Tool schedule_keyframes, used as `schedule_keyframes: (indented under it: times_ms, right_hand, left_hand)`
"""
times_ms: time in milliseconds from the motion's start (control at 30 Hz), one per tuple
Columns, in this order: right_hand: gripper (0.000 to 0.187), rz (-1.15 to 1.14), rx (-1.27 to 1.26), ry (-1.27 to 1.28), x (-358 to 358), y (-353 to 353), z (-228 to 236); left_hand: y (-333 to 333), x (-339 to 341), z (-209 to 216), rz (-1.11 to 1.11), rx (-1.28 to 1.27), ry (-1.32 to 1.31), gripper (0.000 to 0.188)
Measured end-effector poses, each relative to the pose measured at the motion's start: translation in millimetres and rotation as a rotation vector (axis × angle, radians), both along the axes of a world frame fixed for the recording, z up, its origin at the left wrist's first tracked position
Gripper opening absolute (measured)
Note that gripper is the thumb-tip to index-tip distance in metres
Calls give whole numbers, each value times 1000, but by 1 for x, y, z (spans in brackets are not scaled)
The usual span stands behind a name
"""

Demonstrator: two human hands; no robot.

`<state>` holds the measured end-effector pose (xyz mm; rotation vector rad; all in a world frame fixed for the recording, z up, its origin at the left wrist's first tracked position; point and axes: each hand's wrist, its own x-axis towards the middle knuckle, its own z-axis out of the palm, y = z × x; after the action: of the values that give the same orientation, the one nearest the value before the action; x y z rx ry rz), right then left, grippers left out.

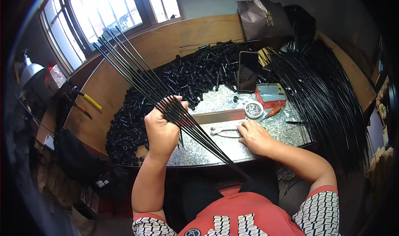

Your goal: The worker is bundling and assembling thin black rods at a workstation.

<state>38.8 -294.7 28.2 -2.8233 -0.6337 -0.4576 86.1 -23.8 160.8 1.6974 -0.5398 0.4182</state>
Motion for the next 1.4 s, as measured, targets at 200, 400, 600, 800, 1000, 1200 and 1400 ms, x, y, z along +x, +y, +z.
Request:
schedule_keyframes:
  times_ms: [200,400,600,800,1000,1200,1400]
  right_hand:
    - [37,-200,-269,160,-17,-30,6]
    - [54,266,854,785,-35,5,59]
    - [33,437,1126,1386,-75,14,106]
    - [26,306,1279,1310,-88,10,141]
    - [28,96,1260,923,-74,27,98]
    - [24,-27,1080,891,-85,42,-26]
    - [25,63,798,755,-102,52,-103]
  left_hand:
    - [-2,-3,6,13,70,-137,22]
    - [-17,-1,13,-63,-11,-58,25]
    - [-34,11,20,-110,-74,94,22]
    - [-43,29,21,-316,-250,328,22]
    - [-65,84,35,-560,-284,160,22]
    - [-60,67,-40,-545,57,-89,29]
    - [-6,31,-75,-708,663,-230,56]
